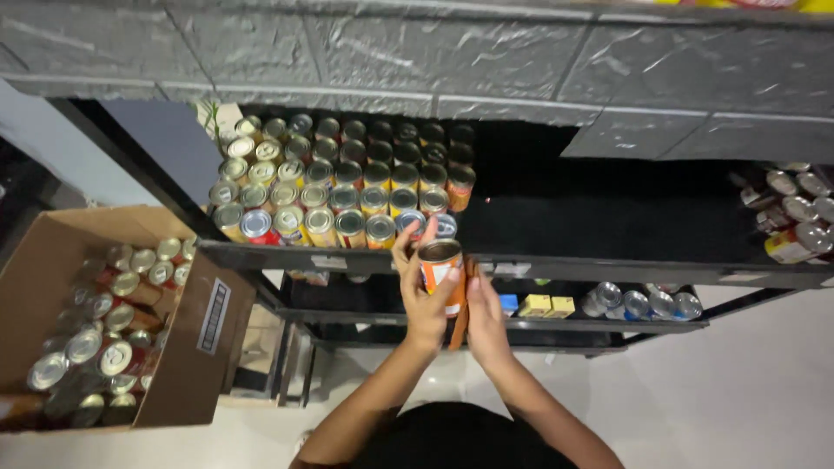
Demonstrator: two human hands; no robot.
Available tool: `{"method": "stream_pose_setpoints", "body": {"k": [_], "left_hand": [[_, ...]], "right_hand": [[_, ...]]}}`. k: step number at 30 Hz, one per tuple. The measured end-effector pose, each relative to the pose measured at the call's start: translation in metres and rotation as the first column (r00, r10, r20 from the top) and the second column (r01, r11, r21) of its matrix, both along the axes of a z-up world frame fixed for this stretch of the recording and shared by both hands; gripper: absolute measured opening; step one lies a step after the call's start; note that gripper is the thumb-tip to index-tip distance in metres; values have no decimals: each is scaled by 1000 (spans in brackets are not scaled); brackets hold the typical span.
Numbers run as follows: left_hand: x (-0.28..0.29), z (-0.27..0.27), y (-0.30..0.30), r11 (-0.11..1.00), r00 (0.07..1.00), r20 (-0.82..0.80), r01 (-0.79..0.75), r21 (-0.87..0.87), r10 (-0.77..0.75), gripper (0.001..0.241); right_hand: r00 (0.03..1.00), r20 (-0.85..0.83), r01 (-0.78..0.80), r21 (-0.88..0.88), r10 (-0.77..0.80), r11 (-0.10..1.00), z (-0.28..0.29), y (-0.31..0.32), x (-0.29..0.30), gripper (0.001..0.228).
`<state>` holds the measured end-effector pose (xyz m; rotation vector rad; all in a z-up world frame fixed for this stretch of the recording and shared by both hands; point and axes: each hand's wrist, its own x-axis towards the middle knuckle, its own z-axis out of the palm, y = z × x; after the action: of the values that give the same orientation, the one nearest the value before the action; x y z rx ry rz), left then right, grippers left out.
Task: Restocking canned goods on a shelf after wiping them with a cloth.
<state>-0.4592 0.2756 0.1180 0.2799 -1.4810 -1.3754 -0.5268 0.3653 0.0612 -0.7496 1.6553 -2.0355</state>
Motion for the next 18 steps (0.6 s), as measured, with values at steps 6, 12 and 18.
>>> {"method": "stream_pose_setpoints", "body": {"k": [6,12,18], "left_hand": [[-11,3,11,947,976,187,158,-281,-107,62],[-12,20,7,878,991,116,-5,-479,69,65],[-40,-16,0,936,946,64,304,179,-319,51]], "right_hand": [[943,323,120,-120,-76,985,0,-1,-44,54],[892,443,24,-253,93,967,-9,5,-48,56],[713,-700,564,612,47,554,-3,21,-109,49]]}}
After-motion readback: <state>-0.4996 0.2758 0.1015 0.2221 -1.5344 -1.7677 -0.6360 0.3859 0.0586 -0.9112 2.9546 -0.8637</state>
